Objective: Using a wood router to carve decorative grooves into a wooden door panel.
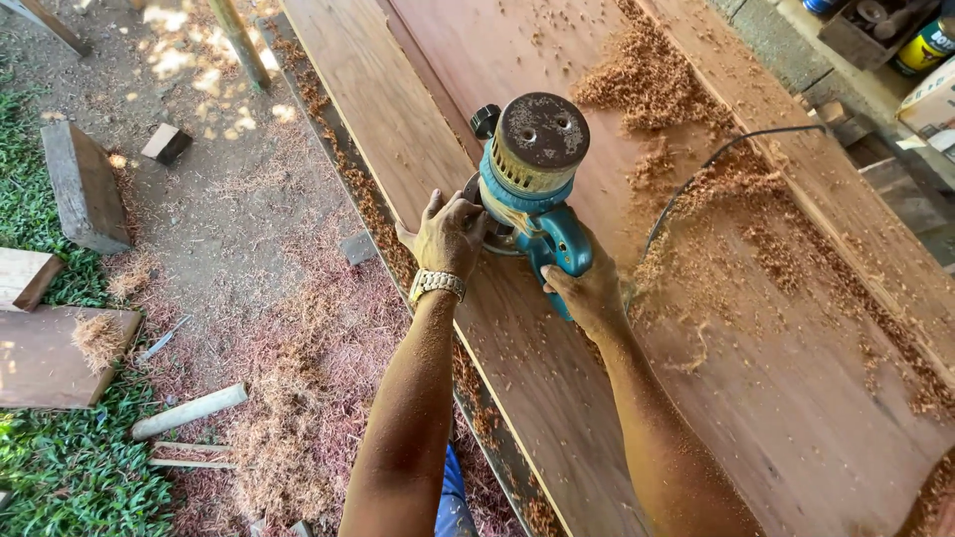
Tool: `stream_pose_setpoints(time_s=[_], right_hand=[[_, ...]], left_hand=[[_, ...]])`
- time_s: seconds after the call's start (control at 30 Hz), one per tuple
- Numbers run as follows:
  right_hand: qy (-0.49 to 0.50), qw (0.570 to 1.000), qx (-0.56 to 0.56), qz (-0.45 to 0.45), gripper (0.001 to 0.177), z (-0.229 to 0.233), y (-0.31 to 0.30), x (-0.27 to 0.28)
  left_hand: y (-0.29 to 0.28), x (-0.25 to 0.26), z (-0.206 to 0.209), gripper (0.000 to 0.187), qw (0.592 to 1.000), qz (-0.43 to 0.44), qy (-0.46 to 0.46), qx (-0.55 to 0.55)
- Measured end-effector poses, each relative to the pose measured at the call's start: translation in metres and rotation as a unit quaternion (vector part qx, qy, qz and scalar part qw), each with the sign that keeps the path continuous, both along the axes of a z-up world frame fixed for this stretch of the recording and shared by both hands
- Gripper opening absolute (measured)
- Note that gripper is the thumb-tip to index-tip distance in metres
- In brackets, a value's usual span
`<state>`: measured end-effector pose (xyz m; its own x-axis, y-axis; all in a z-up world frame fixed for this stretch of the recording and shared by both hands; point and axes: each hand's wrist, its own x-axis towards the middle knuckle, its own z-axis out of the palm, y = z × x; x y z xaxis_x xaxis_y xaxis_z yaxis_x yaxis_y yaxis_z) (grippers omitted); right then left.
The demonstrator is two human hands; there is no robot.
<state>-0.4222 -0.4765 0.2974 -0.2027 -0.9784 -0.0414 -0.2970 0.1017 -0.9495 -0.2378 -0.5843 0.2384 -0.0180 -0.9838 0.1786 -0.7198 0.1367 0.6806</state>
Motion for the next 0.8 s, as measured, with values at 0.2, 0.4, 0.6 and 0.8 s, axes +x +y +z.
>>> stream_pose_setpoints(time_s=[0.2,0.4,0.6,0.8], right_hand=[[0.003,1.000,-0.027,0.003,0.071,-0.002,0.037,-0.011],[0.006,1.000,-0.021,-0.013,0.073,0.005,0.078,-0.016],[0.001,0.999,-0.026,-0.023,0.065,0.001,0.118,-0.030],[0.009,0.999,-0.034,-0.024,0.064,0.007,0.174,-0.044]], left_hand=[[0.034,-0.011,0.001,0.018,1.000,-0.004,-0.001,-0.001],[0.069,-0.020,-0.001,0.017,1.000,-0.014,-0.008,-0.006],[0.109,-0.032,0.004,0.016,1.000,-0.022,-0.013,0.008],[0.159,-0.050,-0.002,0.016,1.000,-0.020,-0.003,-0.008]])
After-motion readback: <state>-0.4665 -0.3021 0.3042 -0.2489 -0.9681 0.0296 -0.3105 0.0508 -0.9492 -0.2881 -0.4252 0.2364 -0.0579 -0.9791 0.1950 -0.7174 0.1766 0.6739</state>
